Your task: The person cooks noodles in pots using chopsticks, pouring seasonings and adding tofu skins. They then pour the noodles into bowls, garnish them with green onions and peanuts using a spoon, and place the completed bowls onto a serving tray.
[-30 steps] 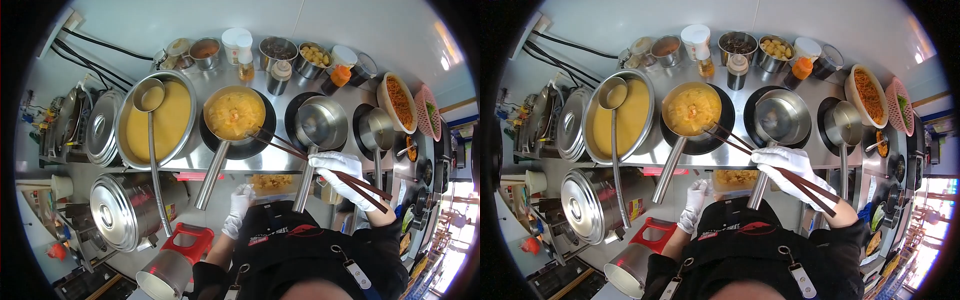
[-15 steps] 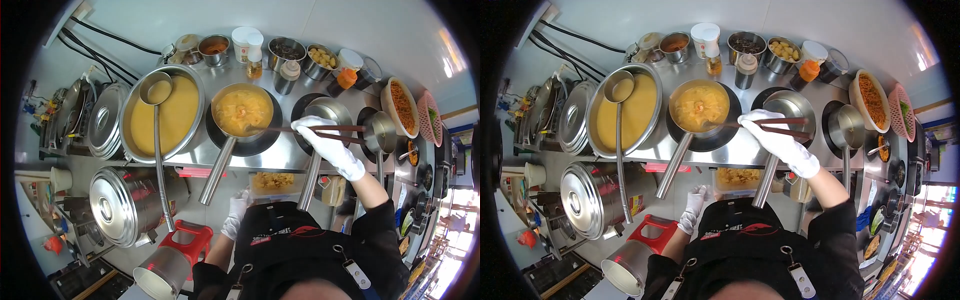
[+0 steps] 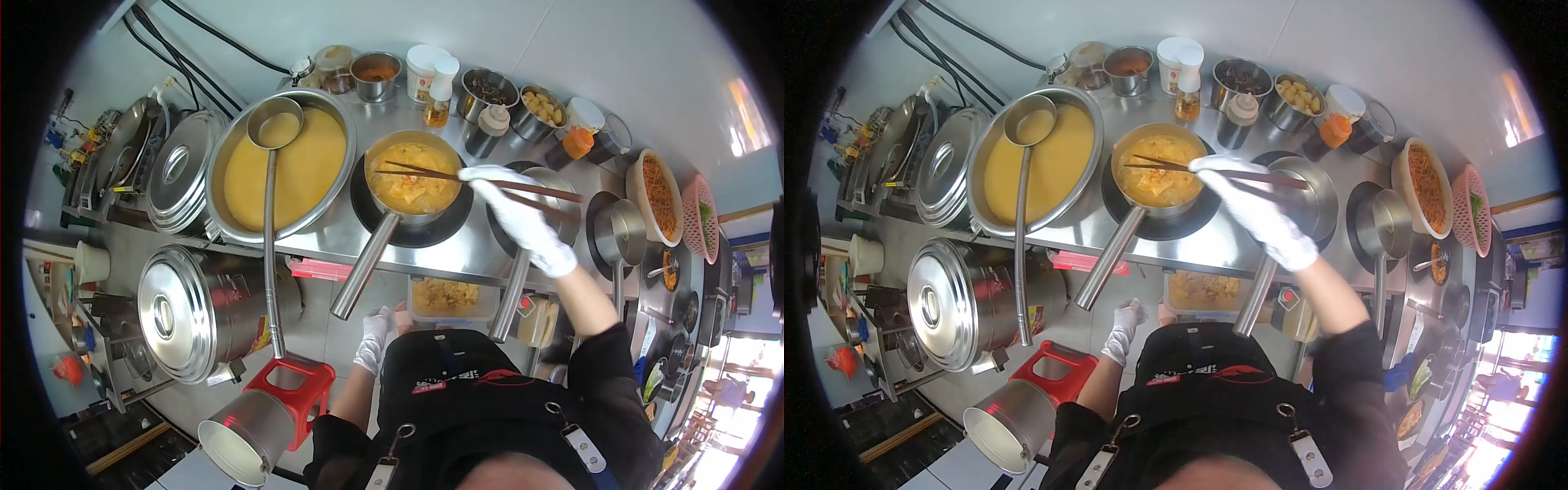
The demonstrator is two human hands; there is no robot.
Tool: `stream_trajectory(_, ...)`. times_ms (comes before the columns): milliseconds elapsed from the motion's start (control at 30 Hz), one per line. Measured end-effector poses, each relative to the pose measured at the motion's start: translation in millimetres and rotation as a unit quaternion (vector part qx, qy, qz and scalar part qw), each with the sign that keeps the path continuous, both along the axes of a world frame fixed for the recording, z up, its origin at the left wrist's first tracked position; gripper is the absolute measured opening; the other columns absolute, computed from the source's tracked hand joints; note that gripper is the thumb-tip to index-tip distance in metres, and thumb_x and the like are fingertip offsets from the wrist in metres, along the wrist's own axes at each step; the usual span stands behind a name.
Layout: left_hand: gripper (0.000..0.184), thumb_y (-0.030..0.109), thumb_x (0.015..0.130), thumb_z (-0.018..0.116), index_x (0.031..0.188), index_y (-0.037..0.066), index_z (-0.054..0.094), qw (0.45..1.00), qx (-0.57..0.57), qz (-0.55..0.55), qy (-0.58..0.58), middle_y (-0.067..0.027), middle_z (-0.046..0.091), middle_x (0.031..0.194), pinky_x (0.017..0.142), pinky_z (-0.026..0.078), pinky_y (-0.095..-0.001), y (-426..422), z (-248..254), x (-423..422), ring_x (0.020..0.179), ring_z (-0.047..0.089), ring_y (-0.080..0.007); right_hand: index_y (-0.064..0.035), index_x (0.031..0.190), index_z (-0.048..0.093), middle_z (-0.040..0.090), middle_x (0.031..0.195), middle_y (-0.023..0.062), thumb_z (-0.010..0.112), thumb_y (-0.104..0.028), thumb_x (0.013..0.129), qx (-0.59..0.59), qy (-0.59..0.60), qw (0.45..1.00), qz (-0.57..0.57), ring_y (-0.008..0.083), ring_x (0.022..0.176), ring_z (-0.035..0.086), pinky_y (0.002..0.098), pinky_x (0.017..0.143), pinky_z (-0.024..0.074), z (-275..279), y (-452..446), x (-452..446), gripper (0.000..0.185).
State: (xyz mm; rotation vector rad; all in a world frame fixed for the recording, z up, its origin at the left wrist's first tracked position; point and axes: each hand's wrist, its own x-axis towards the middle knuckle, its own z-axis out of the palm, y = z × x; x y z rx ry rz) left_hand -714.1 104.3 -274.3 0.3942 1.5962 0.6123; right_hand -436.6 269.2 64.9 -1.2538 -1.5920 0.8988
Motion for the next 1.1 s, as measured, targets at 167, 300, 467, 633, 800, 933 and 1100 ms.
stream_trajectory(167,0.028,0.027,0.094,0.055,0.102,0.001,0.061,1.000,0.018,0.002,-0.008,-0.0097,0.065,0.081,0.058,0.054,-0.0322,1,6,8,0.063,0.064,-0.0208,-0.0011,0.099,0.067,0.068,0.100,0.0073,0.060,-0.011,0.090,-0.067,0.022,0.998,-0.001,0.0163,0.096,0.062,0.0300,0.091,0.0470,-30,4,-1,0.015)
stream_trajectory(300,0.027,0.028,0.094,0.055,0.100,0.002,0.062,0.999,0.015,0.023,-0.021,-0.0093,0.065,0.081,0.060,0.054,-0.0324,-18,-15,3,0.063,0.064,-0.0206,-0.0004,0.096,0.067,0.068,0.096,0.0082,0.061,-0.010,0.090,-0.043,0.044,0.998,0.017,0.0155,0.090,0.062,0.0307,0.086,0.0488,-18,5,45,0.013)
stream_trajectory(467,0.027,0.028,0.095,0.053,0.098,0.004,0.063,0.997,-0.009,0.076,-0.013,-0.0093,0.065,0.081,0.060,0.054,-0.0318,-21,-42,7,0.063,0.064,-0.0201,-0.0019,0.104,0.068,0.069,0.101,0.0059,0.062,-0.012,0.090,-0.008,0.048,0.999,0.018,0.0126,0.094,0.062,0.0271,0.088,0.0475,-3,23,7,0.018)
stream_trajectory(633,0.028,0.029,0.095,0.053,0.096,0.002,0.063,0.996,0.034,0.076,-0.028,-0.0086,0.066,0.078,0.059,0.054,-0.0312,4,-23,23,0.064,0.064,-0.0193,-0.0017,0.100,0.068,0.068,0.100,0.0053,0.061,-0.017,0.091,-0.062,-0.033,0.996,0.055,0.0151,0.096,0.062,0.0289,0.089,0.0473,-26,25,-9,0.019)
stream_trajectory(800,0.029,0.029,0.095,0.053,0.095,0.001,0.063,0.991,0.035,0.124,-0.040,-0.0091,0.067,0.078,0.057,0.054,-0.0317,11,-15,35,0.064,0.065,-0.0203,-0.0016,0.097,0.068,0.069,0.092,0.0066,0.061,-0.015,0.090,-0.025,-0.012,0.999,0.025,0.0147,0.088,0.064,0.0291,0.083,0.0492,22,2,36,0.017)
stream_trajectory(933,0.029,0.028,0.095,0.053,0.095,0.000,0.062,0.990,-0.001,0.137,-0.024,-0.0098,0.067,0.079,0.056,0.053,-0.0316,7,-10,43,0.065,0.065,-0.0209,0.0009,0.094,0.068,0.070,0.086,0.0068,0.062,-0.014,0.089,0.014,-0.075,0.997,-0.025,0.0134,0.083,0.064,0.0275,0.078,0.0498,20,18,54,0.017)
stream_trajectory(1100,0.029,0.027,0.095,0.052,0.095,0.000,0.062,0.991,0.007,0.134,-0.017,-0.0107,0.067,0.079,0.056,0.054,-0.0314,-4,-20,45,0.065,0.065,-0.0218,-0.0016,0.093,0.069,0.069,0.083,0.0043,0.062,-0.013,0.088,-0.007,-0.030,0.999,0.016,0.0106,0.079,0.062,0.0267,0.074,0.0498,-11,6,39,0.014)
